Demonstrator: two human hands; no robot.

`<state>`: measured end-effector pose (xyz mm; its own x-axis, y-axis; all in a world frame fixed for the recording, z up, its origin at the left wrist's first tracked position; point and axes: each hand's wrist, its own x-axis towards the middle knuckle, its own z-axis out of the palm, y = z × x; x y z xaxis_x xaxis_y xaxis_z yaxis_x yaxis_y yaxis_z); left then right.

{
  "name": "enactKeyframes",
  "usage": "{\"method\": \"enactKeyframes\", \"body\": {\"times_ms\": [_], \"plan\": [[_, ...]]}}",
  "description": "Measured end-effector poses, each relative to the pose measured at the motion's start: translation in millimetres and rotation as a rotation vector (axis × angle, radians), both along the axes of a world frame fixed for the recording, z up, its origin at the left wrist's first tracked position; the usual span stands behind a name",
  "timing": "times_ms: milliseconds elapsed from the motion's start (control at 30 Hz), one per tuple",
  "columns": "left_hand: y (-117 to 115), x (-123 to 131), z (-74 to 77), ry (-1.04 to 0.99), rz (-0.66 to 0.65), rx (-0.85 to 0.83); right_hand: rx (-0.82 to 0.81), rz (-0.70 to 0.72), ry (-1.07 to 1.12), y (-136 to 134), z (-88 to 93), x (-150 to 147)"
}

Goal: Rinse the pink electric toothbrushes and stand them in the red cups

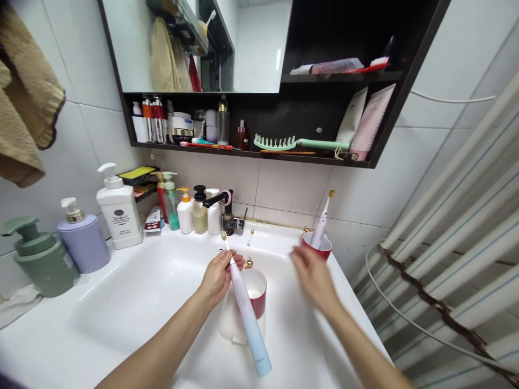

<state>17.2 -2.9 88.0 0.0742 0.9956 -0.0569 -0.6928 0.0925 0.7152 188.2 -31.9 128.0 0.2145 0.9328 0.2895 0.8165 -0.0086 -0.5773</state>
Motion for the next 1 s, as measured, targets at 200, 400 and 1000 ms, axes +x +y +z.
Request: {"method": "enactKeyframes", "body": {"times_ms": [200,400,1000], "plan": [[-1,0,0.1,-0.028,0.008,-0.026,-0.486,0.483,0.705,-57,-49.9,-72],[0,-1,0.9,0.038,-0.050,-0.058,-0.510,0.471,0.799,-56,-50.1,-70],[2,3,1.3,0.014,0.065,-0.067,-0.477,0.468,0.850,-58,-66.4,-82]]}}
